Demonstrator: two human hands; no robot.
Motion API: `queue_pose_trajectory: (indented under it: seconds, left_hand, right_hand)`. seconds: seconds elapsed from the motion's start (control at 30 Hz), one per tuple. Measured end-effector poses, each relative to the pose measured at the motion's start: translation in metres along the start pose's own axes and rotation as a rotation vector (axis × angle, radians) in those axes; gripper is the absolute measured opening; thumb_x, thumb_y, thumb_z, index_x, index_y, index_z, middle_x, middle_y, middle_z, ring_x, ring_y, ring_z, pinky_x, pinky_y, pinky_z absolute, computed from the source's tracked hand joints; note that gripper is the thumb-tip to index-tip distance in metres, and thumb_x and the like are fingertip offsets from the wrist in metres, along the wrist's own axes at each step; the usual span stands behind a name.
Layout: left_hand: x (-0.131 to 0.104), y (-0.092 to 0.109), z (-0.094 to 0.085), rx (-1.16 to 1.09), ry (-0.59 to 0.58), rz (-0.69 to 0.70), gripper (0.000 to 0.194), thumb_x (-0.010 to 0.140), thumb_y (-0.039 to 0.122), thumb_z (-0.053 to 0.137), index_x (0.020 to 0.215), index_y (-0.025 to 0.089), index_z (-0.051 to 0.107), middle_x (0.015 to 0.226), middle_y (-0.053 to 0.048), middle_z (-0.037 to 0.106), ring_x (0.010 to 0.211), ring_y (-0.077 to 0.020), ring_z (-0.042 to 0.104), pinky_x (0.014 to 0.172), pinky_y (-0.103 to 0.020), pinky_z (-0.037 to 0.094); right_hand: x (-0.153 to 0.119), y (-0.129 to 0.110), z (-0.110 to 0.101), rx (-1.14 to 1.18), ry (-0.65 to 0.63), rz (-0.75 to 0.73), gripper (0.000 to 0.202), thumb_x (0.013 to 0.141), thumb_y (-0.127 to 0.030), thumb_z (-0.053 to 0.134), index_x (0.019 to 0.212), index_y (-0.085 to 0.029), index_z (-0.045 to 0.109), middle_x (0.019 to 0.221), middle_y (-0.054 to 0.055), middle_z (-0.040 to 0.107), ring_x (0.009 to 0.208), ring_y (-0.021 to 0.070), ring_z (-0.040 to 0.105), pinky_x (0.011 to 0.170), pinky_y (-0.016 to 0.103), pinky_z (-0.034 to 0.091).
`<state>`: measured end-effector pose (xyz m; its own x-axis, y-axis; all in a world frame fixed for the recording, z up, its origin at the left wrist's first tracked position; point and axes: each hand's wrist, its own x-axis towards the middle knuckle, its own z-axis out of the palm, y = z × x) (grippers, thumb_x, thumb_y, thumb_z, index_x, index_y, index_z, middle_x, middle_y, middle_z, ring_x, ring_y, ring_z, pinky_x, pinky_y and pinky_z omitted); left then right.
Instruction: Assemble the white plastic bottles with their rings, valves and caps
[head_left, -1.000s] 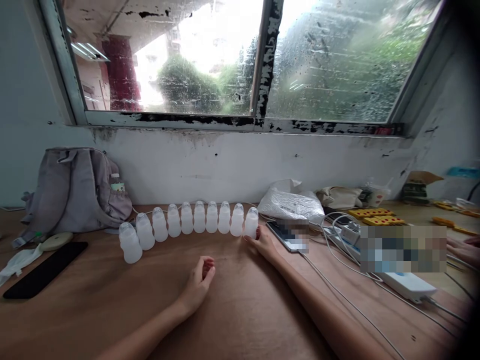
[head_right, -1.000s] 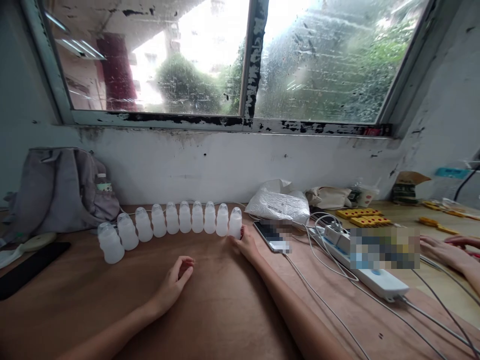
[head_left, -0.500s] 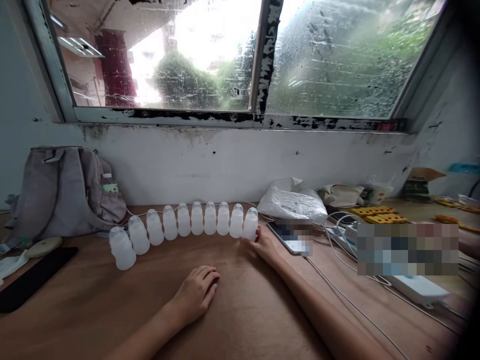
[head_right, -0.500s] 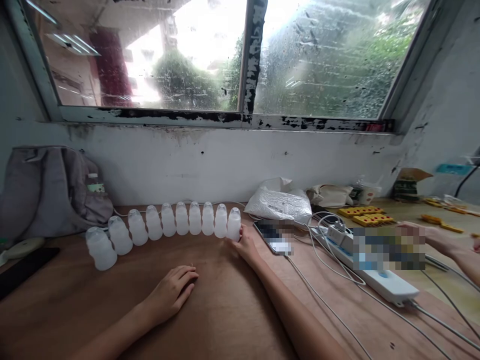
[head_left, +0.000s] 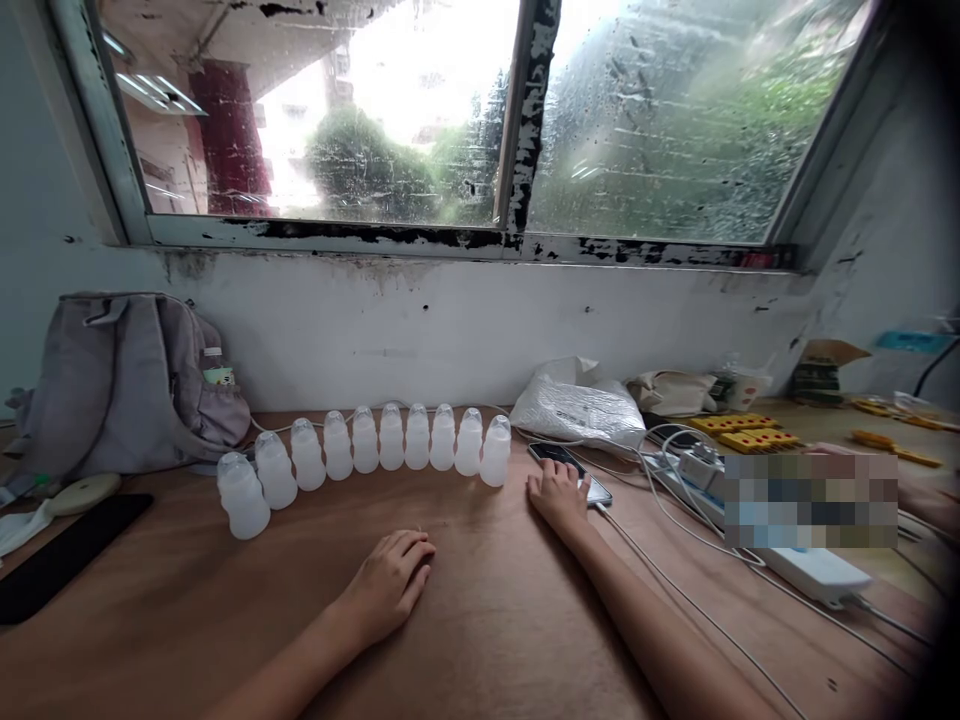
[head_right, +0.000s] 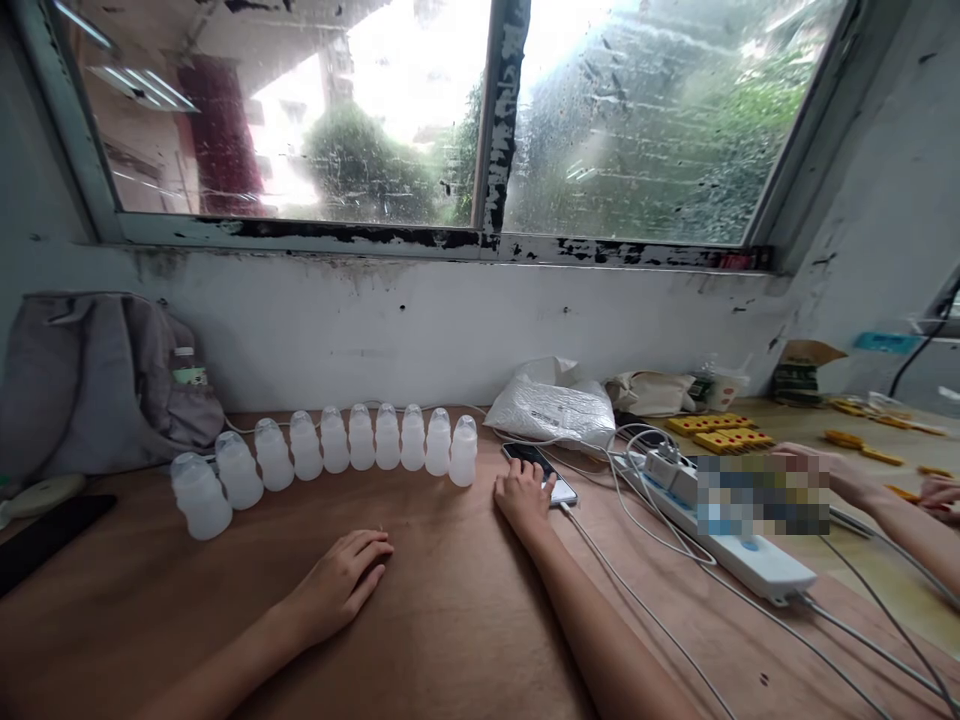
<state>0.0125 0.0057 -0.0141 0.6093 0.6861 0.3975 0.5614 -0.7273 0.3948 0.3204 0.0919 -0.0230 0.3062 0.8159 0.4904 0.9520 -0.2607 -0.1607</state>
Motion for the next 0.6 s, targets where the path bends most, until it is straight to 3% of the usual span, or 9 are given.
queue_pose_trajectory:
  seconds: [0.1,0.2,0.3,0.43,0.6]
  left_hand:
    - [0.0,0.0,0.0,0.012,-0.002,0.0,0.028,0.084,0.022,0.038,0.107,0.022,0.054,0.111,-0.007,0.056,0.105,-0.021,0.048,0.091,-0.038,0.041]
    - [0.0,0.001,-0.001,0.023,-0.005,-0.008,0.027,0.084,0.022,0.039,0.106,0.021,0.055,0.111,-0.008,0.056,0.105,-0.0213,0.049,0.091,-0.038,0.041]
    - [0.0,0.002,-0.001,0.017,-0.002,-0.007,0.027,0.084,0.023,0.039,0.106,0.021,0.055,0.111,-0.008,0.056,0.105,-0.0217,0.049,0.09,-0.039,0.041]
    - [0.001,0.001,-0.002,0.009,-0.005,-0.003,0.028,0.084,0.023,0.038,0.106,0.021,0.055,0.11,-0.008,0.056,0.104,-0.0219,0.048,0.09,-0.039,0.041]
    - [0.001,0.0,0.0,0.008,-0.001,0.002,0.028,0.084,0.023,0.038,0.107,0.022,0.054,0.111,-0.008,0.056,0.105,-0.0216,0.048,0.09,-0.038,0.041]
  right_hand:
    - [-0.003,-0.005,-0.001,-0.041,-0.04,0.035,0.029,0.078,-0.027,0.041,0.101,-0.012,0.051,0.102,0.016,0.057,0.105,0.0309,0.041,0.09,0.054,0.016]
    - [-0.005,-0.014,-0.01,-0.047,0.063,-0.013,0.028,0.078,-0.026,0.042,0.1,-0.013,0.051,0.099,0.015,0.057,0.098,0.0297,0.045,0.085,0.047,0.024]
    - [-0.009,-0.025,-0.022,-0.023,0.128,-0.129,0.016,0.078,-0.025,0.042,0.082,-0.015,0.054,0.083,0.012,0.06,0.085,0.0258,0.05,0.075,0.036,0.03]
    - [-0.018,-0.04,-0.032,0.077,0.04,-0.208,0.014,0.076,-0.026,0.043,0.067,-0.018,0.051,0.064,0.006,0.059,0.064,0.0191,0.053,0.06,0.027,0.031]
    - [-0.041,-0.06,-0.032,0.242,-0.144,-0.424,0.009,0.074,-0.022,0.044,0.07,-0.02,0.051,0.067,0.003,0.062,0.059,0.0149,0.054,0.053,0.023,0.029]
